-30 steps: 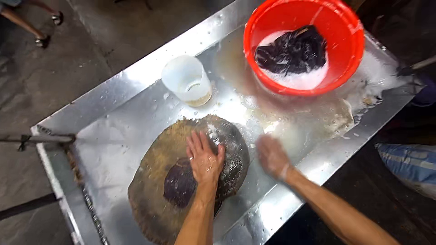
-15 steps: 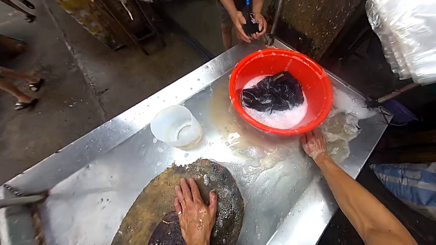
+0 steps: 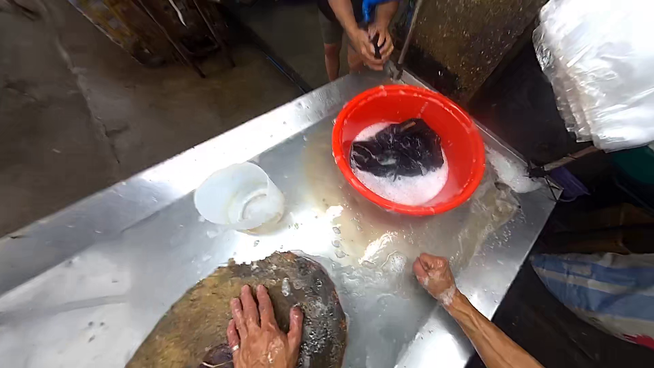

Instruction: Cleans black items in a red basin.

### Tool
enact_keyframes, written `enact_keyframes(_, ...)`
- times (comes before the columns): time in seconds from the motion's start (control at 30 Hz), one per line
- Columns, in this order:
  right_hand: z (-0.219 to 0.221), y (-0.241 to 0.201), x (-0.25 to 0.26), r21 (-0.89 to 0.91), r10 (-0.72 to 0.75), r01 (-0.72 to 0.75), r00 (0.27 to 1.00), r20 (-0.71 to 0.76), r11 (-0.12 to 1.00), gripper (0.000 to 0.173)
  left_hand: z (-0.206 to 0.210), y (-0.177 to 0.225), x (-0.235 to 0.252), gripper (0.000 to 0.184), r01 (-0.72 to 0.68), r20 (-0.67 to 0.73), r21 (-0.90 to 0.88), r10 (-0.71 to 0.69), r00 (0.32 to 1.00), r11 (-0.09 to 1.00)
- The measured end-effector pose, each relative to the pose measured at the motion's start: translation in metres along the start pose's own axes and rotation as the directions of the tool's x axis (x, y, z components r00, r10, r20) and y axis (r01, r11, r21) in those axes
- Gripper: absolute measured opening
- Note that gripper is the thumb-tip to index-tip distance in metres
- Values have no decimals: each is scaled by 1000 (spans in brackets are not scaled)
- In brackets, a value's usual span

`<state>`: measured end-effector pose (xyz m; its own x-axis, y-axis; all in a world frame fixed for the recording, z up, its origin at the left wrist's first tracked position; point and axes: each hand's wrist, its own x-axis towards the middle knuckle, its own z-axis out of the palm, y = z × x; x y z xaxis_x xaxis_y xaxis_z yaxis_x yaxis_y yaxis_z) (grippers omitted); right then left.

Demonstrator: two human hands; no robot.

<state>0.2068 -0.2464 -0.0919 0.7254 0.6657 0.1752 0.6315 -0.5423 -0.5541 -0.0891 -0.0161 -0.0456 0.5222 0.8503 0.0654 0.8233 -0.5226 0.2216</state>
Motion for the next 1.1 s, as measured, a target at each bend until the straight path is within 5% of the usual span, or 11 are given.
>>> enact_keyframes(0.23,-76,-11,46,151,-34,36,999,-15,988,11,1,-2,2,95,16,54,-6,-15,998,1000)
enact_keyframes(0.37,-99,-13,86,3,-219,220,974,-56,976,35,1,-2,2,97,16,69,11,-16,997,1000)
enact_keyframes(0.53,-104,-9,170,-91,-199,228,947,250,969,50,-1,1,3,96,25,99,46,-30,995,999)
enact_keyframes(0.6,-97,6,216,-155,-91,181,884,459,971,58,-1,2,2,97,34,117,61,-41,992,998)
enact_keyframes(0.7,-52,23,266,-298,103,190,660,744,935,73,-2,2,1,96,39,122,63,-46,991,997)
enact_keyframes(0.8,1,36,283,-393,200,267,542,816,880,85,-3,1,3,95,39,129,68,-48,990,997)
enact_keyframes(0.87,14,37,287,-437,196,304,585,787,846,83,-2,-2,3,95,38,122,61,-45,992,997)
enact_keyframes(0.97,13,44,304,-402,35,325,739,673,856,45,-1,-4,1,95,31,109,34,-34,993,999)
enact_keyframes(1.1,-21,32,328,-145,58,20,858,510,989,31,0,-5,2,95,45,91,20,-46,995,999)
